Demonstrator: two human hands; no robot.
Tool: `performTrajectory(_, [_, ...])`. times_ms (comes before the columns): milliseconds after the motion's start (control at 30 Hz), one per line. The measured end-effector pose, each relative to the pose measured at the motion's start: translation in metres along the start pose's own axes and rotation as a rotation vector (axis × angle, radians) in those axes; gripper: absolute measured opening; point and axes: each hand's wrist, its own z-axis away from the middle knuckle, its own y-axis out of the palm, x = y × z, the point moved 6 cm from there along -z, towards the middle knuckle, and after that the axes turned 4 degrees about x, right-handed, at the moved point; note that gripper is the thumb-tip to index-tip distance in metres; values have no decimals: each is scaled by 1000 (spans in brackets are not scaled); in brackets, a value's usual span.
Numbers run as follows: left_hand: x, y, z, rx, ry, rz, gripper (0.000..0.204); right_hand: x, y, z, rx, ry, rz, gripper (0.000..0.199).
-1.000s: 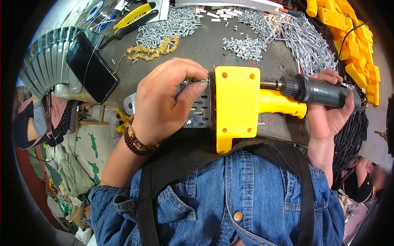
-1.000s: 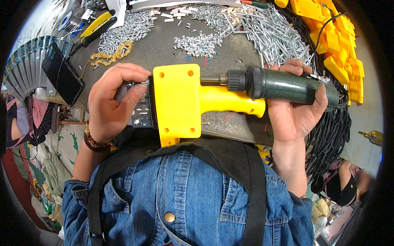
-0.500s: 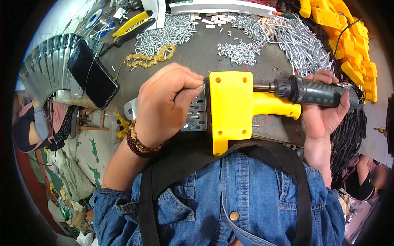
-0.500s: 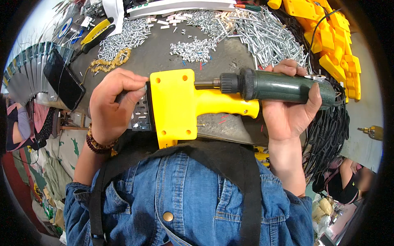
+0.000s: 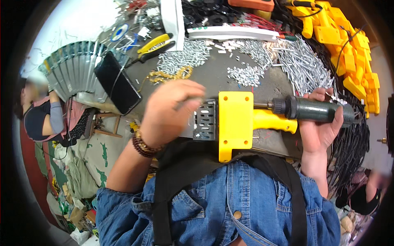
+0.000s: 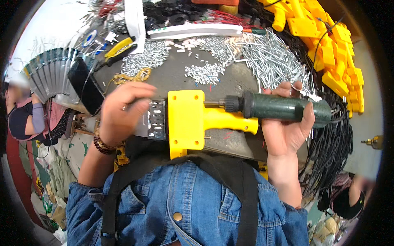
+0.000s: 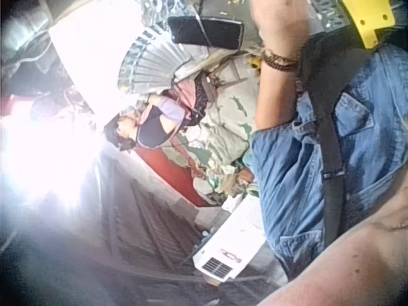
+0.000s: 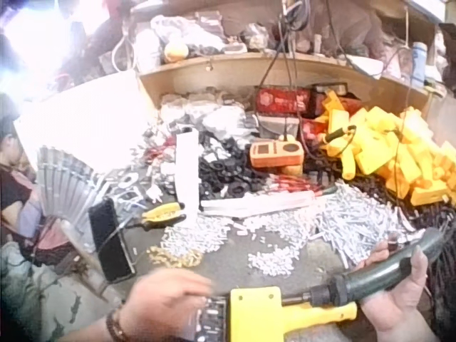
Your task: Assemble an electronic soldering iron or heat tool using a screwdriver and components.
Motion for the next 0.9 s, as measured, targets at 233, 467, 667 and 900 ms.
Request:
performTrajectory(233, [75,-76,-40,-23,-216,-904,17,-1,1,1,-17,16,-18,50])
performTrajectory(467, [97,-116,-43,-74,-39,-831,25,-5,-3,4,-27,-12,7,49])
performTrajectory(667, [95,-194,-27,-605,-159,654,32,1,-4,3,-2,17,-29,49])
performTrajectory(900, [42,-107,-24,-313,45,1695,39,-3,0,2,36,11,-57,51])
